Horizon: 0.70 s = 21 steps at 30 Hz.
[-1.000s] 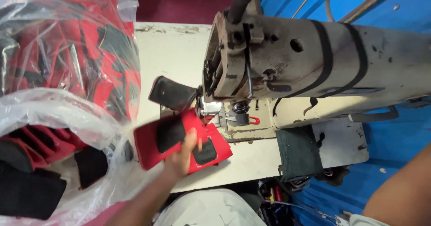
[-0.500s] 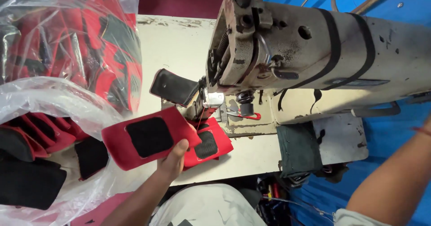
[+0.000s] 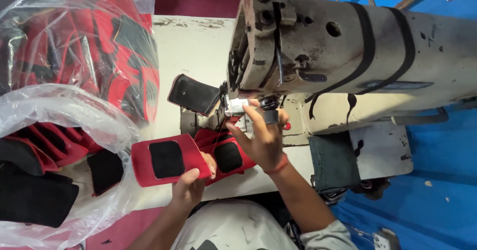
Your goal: Sewing red and black fabric components for shoes using an industrial sewing machine.
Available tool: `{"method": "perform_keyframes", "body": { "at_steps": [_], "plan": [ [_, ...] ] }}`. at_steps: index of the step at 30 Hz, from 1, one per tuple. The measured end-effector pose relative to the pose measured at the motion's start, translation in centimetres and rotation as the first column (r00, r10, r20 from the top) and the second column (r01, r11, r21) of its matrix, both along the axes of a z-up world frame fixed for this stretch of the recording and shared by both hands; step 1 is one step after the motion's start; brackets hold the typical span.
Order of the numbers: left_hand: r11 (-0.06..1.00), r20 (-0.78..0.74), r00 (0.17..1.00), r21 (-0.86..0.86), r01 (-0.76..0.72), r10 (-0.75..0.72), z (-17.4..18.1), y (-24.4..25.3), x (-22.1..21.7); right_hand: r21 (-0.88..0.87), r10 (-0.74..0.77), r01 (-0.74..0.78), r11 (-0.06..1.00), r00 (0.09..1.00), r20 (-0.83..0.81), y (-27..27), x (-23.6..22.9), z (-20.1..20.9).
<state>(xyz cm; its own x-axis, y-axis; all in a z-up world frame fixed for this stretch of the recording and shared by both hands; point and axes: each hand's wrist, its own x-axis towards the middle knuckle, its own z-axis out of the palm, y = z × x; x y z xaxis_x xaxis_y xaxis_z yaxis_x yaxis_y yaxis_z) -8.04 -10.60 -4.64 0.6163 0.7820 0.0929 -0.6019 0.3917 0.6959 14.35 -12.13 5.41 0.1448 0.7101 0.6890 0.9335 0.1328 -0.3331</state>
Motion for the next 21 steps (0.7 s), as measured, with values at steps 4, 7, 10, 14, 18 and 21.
{"method": "perform_keyframes", "body": {
  "at_steps": [4, 7, 10, 14, 18, 21],
  "plan": [
    [0.976, -0.098, 0.995, -0.218, -0.002, -0.02, -2.2, -0.4, -1.6, 0.013, 0.007, -0.007, 1.0, 1.0, -0.004, 1.4, -0.9, 0.9],
    [0.953, -0.246, 0.967, -0.302, -0.011, -0.066, -2.7, -0.2, -1.8, -0.061, 0.096, -0.105, 0.993, 0.986, -0.135, 1.1, -0.2, 0.8],
    [0.937, -0.219, 0.97, -0.349, 0.021, -0.104, -2.8, 0.0, -1.5, -0.111, 0.096, -0.265, 0.958, 0.66, -0.745, 0.6, 0.4, -1.0],
    [0.9, -0.065, 0.99, -0.427, 0.089, -0.129, -0.3, 1.2, -0.6, 0.1, 0.301, -0.42, 0.902, 0.445, -0.843, 0.0, 0.8, -2.2],
    [0.833, 0.009, 0.999, -0.551, 0.048, -0.052, 0.8, 1.5, -0.4, 0.121, 0.22, -0.325, 0.938, 0.287, -0.932, 0.0, 0.6, -1.7],
    [0.804, 0.01, 1.0, -0.594, 0.019, -0.016, 1.1, 1.2, -0.7, 0.307, 0.413, -0.421, 0.853, 0.187, -0.891, -1.1, 0.3, -3.1]
  ]
}}
